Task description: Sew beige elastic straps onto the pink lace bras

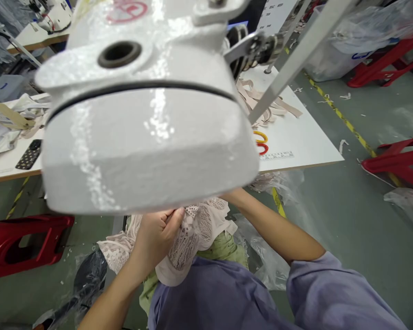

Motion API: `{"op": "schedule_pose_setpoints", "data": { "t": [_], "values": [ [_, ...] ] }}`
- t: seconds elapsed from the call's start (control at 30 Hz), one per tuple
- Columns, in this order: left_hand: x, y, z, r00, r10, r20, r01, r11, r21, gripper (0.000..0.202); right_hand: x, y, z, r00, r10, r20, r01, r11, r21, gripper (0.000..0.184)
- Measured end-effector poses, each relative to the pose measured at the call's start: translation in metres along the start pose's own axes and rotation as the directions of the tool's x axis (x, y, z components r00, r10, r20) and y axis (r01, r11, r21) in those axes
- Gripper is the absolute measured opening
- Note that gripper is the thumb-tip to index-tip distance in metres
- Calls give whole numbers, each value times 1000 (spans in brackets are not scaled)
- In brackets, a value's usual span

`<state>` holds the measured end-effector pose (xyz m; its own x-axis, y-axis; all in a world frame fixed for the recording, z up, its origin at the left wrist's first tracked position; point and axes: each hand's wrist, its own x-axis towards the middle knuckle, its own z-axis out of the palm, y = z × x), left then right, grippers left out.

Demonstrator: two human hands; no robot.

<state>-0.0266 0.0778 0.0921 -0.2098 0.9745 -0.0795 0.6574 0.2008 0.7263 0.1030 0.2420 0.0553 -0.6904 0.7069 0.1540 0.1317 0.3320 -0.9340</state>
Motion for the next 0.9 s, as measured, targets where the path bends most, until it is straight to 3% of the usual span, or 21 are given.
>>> {"op": "schedule_pose_setpoints", "data": {
  "t": [0.13, 0.33, 0.53, 0.7, 0.9],
  "values": [
    [-4, -1, 2, 998, 60, 4, -60, 997, 54, 30, 0, -1, 0, 999, -31, -29, 30, 999, -36, 20],
    [-10, -15, 2, 973, 201, -110, -162, 943, 290, 29, 2, 5, 4, 991, -128, -44, 126, 991, -31, 11],
    [-16, -16, -1, 968, 183, -171, -127, 948, 292, 27, 1, 8, 11, 980, -157, -124, 155, 987, -32, 5],
    [-17, -16, 1, 972, 159, -175, -111, 960, 257, 26, -2, 3, 10, 979, -166, -118, 160, 985, -58, 5],
    [-13, -21, 5, 963, 210, -171, -157, 947, 282, 25, -4, 3, 8, 980, -165, -114, 160, 986, -56, 5]
  ]
}}
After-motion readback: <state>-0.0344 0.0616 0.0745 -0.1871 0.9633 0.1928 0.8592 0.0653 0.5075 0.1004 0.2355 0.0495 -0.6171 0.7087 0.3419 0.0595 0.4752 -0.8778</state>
